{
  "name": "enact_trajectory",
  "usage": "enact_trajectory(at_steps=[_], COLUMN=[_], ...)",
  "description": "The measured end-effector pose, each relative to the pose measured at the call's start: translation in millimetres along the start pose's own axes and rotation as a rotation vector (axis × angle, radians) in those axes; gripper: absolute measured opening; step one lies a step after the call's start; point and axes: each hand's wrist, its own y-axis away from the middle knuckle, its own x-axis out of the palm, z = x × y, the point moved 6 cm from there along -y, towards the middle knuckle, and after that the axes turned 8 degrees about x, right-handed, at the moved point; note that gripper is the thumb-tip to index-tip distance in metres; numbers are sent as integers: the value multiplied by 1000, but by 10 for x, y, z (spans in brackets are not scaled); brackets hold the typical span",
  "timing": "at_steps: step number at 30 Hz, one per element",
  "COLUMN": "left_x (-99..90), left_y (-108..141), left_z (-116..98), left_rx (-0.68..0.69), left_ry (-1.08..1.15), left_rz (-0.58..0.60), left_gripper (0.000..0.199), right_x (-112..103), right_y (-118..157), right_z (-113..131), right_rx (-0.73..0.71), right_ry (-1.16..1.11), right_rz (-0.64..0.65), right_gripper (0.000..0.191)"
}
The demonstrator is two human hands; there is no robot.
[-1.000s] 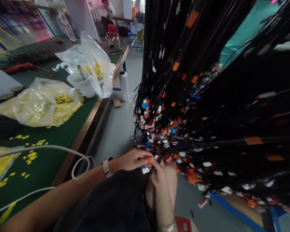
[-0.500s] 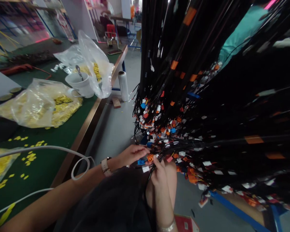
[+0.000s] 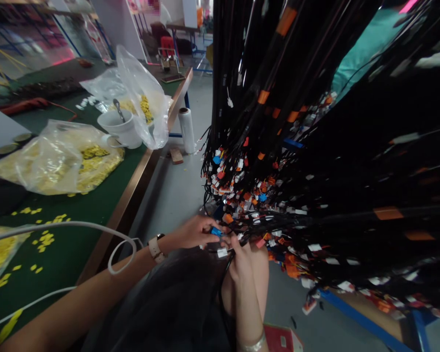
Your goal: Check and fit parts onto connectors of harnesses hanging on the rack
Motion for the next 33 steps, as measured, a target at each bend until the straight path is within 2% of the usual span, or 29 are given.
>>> enact_trajectory(at_steps=[4,6,8,10,13,16,18,21,25,33], left_x=[35,70,108,119,84,50,43,70,135,135], left_y=[39,58,62,47,13,-3,-7,-13,-8,25], left_z=[-105,-160,-186,-150,14,195,267,309,344,310], left_rx=[41,61,81,54,-82,-214,-247,-240,-232,-295], left_ry=[-203,-313,-327,-197,232,730,916,1013,1131,1156], left_rz=[-46,-62,-69,-83,-151,-261,-302,-286,-251,-255], left_gripper=[27,24,23,29,36,28,21,16,19,18], right_x=[26,31,43,49,45,23,12,34,41,14], right_y=[29,49,59,56,37,29,31,29,17,10], right_z=[-70,-75,-73,-64,-70,-77,-66,-60,-66,-100], right_rx=[121,136,141,133,142,147,132,140,146,133], right_ry=[-62,-42,-27,-23,-63,-116,-119,-113,-130,-101], right_rz=[93,112,119,106,66,19,-2,20,21,21], right_gripper=[37,42,45,44,42,43,44,47,52,54])
